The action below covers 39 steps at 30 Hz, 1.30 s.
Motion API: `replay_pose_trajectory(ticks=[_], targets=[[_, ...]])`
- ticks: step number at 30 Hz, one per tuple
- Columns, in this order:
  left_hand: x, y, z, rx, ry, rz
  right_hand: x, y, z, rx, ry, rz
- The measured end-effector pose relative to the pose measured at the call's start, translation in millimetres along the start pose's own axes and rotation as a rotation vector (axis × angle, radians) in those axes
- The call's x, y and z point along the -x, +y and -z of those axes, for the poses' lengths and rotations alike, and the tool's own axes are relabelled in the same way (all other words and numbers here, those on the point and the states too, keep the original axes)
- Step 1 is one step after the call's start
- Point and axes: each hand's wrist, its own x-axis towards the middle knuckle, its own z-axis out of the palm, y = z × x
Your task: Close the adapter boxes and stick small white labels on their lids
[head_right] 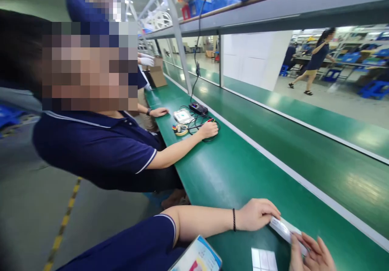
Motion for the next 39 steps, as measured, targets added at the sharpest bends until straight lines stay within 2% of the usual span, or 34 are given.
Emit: replay_pose_trajectory(ticks=[3, 8, 12, 15, 19, 25, 31, 35, 39], targets=[[-1, 2, -1, 0.081, 0.066, 0.054, -2, 2, 7, -0.027, -0.064, -0.046], [1, -4, -11, 0.229, 0.013, 0.196, -3, 18, 2, -0.035, -0.090, 0.118], [6, -3, -15, 0.253, 0.025, 0.184, 2, 31, 2, -0.092, -0.093, 0.259], [8, 0, -13, 0.238, 0.044, 0.147, 4, 35, 4, -0.048, -0.102, 0.336], [9, 4, -10, 0.228, 0.046, 0.126, 5, 29, 8, 0.073, -0.109, 0.268], [5, -11, -9, 0.264, 0.047, 0.180, -1, 26, 8, -0.032, -0.144, 0.155], [3, -13, -4, 0.274, 0.055, 0.174, -3, 29, 9, 0.008, -0.161, 0.237], [3, -10, 4, 0.129, 0.056, 0.090, -3, 27, 10, 0.060, -0.191, 0.224], [3, -6, 13, -0.068, 0.024, 0.105, -2, 24, 9, 0.057, -0.237, 0.208]])
